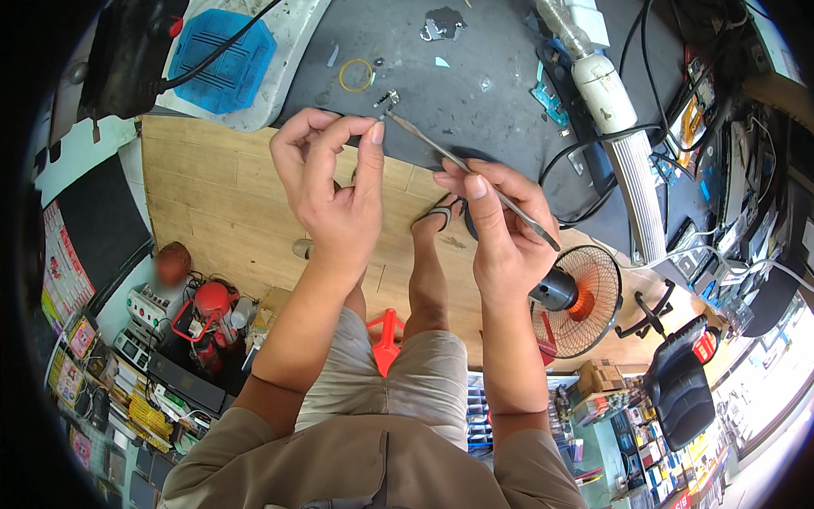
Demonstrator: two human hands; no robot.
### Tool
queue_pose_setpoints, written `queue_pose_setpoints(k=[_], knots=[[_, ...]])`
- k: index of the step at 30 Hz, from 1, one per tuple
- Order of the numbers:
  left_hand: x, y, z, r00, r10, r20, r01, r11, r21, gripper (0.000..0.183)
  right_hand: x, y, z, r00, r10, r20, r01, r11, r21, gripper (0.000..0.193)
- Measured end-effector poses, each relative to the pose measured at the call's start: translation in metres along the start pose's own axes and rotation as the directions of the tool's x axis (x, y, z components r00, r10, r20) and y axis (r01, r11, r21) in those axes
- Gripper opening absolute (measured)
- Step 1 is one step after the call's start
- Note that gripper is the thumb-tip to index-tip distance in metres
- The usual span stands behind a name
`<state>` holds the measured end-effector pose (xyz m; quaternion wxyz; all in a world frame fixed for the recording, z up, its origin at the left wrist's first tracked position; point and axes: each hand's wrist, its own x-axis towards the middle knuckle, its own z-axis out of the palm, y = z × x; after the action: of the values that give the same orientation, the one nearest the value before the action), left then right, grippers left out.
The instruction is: The person walks to a workbench in an electronics shop and uses a small metal tool to scrape and adjust a tiny electronic component on a circuit board. The person handles the component and tool repeatedly while standing at the bench.
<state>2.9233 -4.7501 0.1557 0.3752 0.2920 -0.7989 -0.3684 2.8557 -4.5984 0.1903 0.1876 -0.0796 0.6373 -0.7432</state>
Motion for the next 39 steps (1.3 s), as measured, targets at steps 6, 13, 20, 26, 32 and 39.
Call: queue_pose_setpoints(k=[6, 13, 20, 26, 32, 39], knots=[[0.0, 0.001, 0.0, 1.0, -0.001, 0.004, 0.001, 1.0, 0.003, 0.019, 0.0, 0.002, -0.001, 1.0, -0.001, 0.012, 0.001, 1.0, -0.011, 0.019], [0.001, 0.001, 0.0, 1.0, 0.007, 0.003, -0.007, 1.0, 0.002, 0.019, 0.0, 0.0, 0.0, 1.0, 0.01, -0.001, -0.01, 1.0, 0.001, 0.019], [0.0, -0.001, 0.0, 1.0, 0.004, -0.001, -0.004, 1.0, -0.005, 0.02, 0.0, -0.001, 0.001, 1.0, 0.002, -0.007, -0.002, 1.0, -0.003, 0.019], [0.001, 0.001, 0.0, 1.0, 0.013, 0.002, -0.013, 1.0, 0.013, 0.02, 0.002, -0.001, 0.0, 0.999, 0.004, -0.045, -0.002, 0.998, 0.055, 0.02], [0.0, 0.0, 0.0, 1.0, -0.003, 0.002, 0.003, 1.0, 0.003, 0.02, 0.005, -0.007, 0.003, 0.995, 0.034, -0.099, -0.022, 0.992, 0.121, 0.021], [0.001, 0.0, 0.0, 1.0, 0.011, -0.001, -0.011, 1.0, 0.0, 0.02, 0.024, -0.023, 0.013, 0.979, 0.012, -0.203, -0.001, 0.999, 0.053, 0.022]])
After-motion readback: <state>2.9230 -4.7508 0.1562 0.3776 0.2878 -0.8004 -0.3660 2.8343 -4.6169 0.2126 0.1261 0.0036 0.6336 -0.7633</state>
